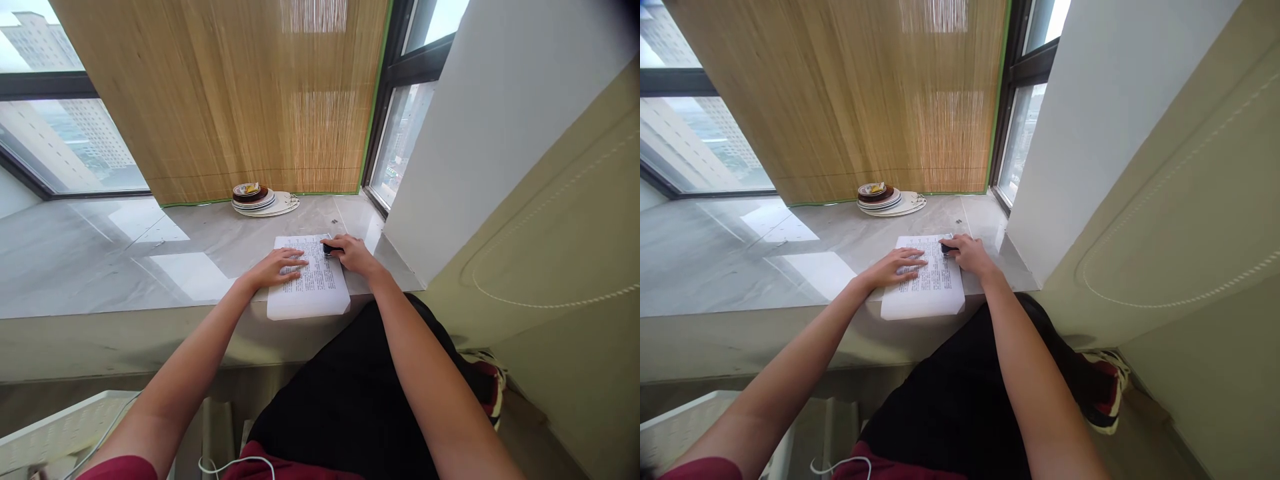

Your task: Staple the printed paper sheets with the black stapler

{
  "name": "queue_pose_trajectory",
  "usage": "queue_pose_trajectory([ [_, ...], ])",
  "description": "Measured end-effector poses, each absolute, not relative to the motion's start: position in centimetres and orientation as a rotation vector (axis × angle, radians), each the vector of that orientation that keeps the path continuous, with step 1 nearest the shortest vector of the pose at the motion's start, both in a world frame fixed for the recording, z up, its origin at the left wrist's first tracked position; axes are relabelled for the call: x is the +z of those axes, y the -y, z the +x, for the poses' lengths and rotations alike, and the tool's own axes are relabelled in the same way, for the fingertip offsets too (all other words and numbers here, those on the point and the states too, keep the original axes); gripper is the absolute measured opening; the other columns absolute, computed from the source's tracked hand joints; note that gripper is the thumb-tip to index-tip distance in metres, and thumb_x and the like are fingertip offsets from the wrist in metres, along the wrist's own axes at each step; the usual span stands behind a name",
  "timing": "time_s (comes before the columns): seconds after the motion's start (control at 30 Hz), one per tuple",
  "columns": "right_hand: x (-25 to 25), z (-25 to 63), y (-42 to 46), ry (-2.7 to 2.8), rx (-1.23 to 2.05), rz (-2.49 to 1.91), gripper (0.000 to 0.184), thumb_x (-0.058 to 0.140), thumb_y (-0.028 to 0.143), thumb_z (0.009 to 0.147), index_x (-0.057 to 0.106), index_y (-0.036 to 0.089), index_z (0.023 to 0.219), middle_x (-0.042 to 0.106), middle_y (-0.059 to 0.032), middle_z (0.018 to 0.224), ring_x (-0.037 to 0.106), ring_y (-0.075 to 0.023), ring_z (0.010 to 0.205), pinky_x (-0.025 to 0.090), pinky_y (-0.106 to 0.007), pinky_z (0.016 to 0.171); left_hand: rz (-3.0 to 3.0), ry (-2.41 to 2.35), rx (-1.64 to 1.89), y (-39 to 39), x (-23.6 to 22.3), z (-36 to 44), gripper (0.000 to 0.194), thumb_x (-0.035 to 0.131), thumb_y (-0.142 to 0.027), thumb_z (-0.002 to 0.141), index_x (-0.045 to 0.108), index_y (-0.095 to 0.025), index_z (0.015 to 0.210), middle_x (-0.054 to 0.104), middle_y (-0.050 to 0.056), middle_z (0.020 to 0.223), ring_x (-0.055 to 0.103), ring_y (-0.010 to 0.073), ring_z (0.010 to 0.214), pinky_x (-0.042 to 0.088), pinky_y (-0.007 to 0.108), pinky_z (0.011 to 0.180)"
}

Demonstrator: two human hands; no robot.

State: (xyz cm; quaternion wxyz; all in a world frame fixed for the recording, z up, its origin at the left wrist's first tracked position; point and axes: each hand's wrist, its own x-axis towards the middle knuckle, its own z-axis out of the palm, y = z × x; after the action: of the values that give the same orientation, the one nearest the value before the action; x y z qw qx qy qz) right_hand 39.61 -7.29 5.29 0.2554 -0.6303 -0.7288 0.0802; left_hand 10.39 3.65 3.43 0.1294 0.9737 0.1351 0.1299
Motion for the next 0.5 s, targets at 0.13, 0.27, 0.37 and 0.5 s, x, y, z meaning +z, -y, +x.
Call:
queue_pose_trajectory([
  [0.13,5.34,39.56,7.31,1.977,0.224,-1.718,0.048,0.060,0.017,0.102,0.069,0.037,0.145,0.075,-0.0057,0.129,0.061,-0.0311,0.126,0.042,-0.049,0.111,2.818,-0.394,0.387,-3.57,3.45,10.40,0.046,0.058,-0.054,0.106,0.069,-0.034,0.147,0.056,0.010,0.162,0.050,0.0364,0.150,0.034,0.059,0.125],
  [0.27,5.38,39.42,7.28,1.990,0.213,-1.730,0.047,0.059,0.016,0.102,0.071,0.035,0.143,0.075,-0.0069,0.128,0.061,-0.0314,0.126,0.042,-0.049,0.111,2.794,-0.384,0.417,-3.53,3.46,10.42,0.046,0.060,-0.054,0.105,0.071,-0.034,0.145,0.058,0.009,0.161,0.052,0.0360,0.148,0.035,0.057,0.126],
  [0.37,5.38,39.25,7.31,2.009,0.205,-1.752,0.047,0.058,0.016,0.102,0.071,0.036,0.143,0.074,-0.0068,0.128,0.061,-0.0321,0.126,0.040,-0.050,0.110,2.812,-0.394,0.391,-3.57,3.44,10.42,0.047,0.058,-0.055,0.106,0.070,-0.034,0.146,0.057,0.009,0.162,0.050,0.0362,0.150,0.034,0.058,0.125],
  [0.5,5.44,38.84,7.38,2.028,0.156,-1.799,0.047,0.057,0.016,0.102,0.072,0.036,0.141,0.073,-0.0074,0.127,0.059,-0.0323,0.124,0.037,-0.050,0.108,2.805,-0.392,0.404,-3.61,3.42,10.42,0.047,0.059,-0.057,0.105,0.070,-0.035,0.145,0.058,0.009,0.161,0.051,0.0371,0.149,0.034,0.058,0.125],
])
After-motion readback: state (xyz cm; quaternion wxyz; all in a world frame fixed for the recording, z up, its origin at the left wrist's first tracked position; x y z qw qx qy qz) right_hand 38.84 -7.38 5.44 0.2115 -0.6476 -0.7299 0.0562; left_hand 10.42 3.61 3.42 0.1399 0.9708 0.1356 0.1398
